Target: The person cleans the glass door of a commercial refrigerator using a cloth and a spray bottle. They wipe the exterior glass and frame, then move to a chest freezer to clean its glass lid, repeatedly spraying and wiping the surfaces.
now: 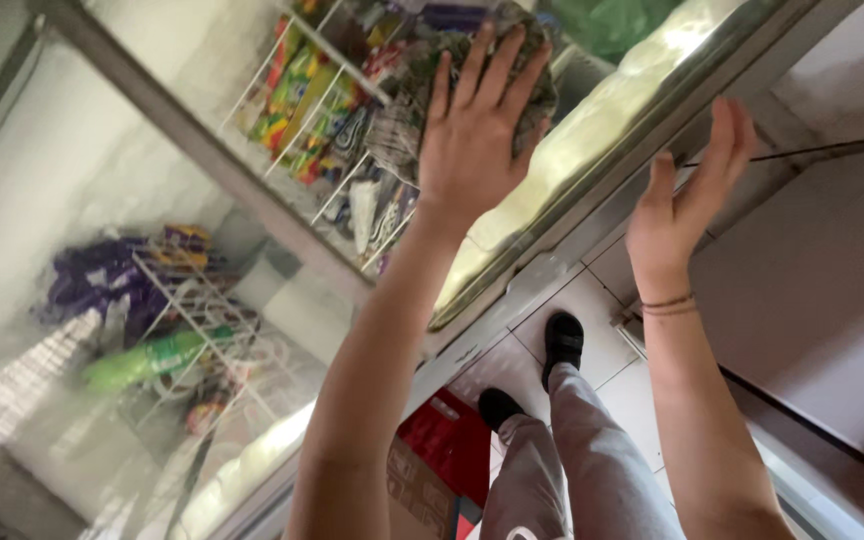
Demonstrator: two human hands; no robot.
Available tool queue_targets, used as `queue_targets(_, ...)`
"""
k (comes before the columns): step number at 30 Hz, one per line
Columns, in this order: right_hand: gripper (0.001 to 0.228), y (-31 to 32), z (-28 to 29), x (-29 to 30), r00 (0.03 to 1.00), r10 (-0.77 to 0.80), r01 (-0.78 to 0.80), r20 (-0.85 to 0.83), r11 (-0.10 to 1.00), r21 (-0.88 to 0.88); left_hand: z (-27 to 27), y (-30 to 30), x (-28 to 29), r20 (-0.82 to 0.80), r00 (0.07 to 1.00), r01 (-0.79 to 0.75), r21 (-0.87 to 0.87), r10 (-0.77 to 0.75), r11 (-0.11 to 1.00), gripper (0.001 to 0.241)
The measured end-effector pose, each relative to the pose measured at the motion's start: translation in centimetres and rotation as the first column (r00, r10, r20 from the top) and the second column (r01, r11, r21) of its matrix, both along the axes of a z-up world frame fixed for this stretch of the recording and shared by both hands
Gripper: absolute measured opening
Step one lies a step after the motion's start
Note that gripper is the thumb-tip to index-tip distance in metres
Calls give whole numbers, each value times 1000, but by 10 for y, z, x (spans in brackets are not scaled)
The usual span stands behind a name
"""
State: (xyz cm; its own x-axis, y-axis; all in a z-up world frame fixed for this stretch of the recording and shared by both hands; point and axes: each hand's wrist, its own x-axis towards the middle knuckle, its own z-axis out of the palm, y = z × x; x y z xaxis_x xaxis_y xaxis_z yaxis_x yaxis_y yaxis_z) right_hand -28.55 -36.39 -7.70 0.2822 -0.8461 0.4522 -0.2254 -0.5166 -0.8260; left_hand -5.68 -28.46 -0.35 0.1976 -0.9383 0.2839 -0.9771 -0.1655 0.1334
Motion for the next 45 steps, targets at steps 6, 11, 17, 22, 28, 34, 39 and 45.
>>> queue_targets(6,53,-49,-4,34,962,-216,215,-168,976,-23,5,-53,24,28,995,98,-21,-98,995,58)
queue_targets(11,51,-41,9,44,907,-280,291,-314,957,-12,10,-85,27,6,984,177,38,-177,984,59)
queue_targets(17,54,-35,31,48,908,-281,299,-312,954,10,4,-172,-3,-20,957,290,115,-289,950,65)
queue_targets(22,50,-33,37,51,918,-284,310,-278,949,52,-21,-257,-40,43,900,429,75,-433,900,65)
queue_targets(28,48,-32,36,53,913,-302,328,-275,943,53,-41,-341,-92,124,814,574,-15,-568,819,67)
queue_targets(34,47,-32,36,51,930,-278,307,-240,947,92,-38,-371,-125,-12,890,455,17,-455,890,51)
queue_targets(39,46,-31,34,52,925,-298,320,-234,945,62,-20,-357,-116,-227,804,576,68,-550,814,36)
queue_targets(45,56,-35,24,52,941,-330,333,-79,942,33,-23,-295,-103,-215,758,640,66,-616,765,38)
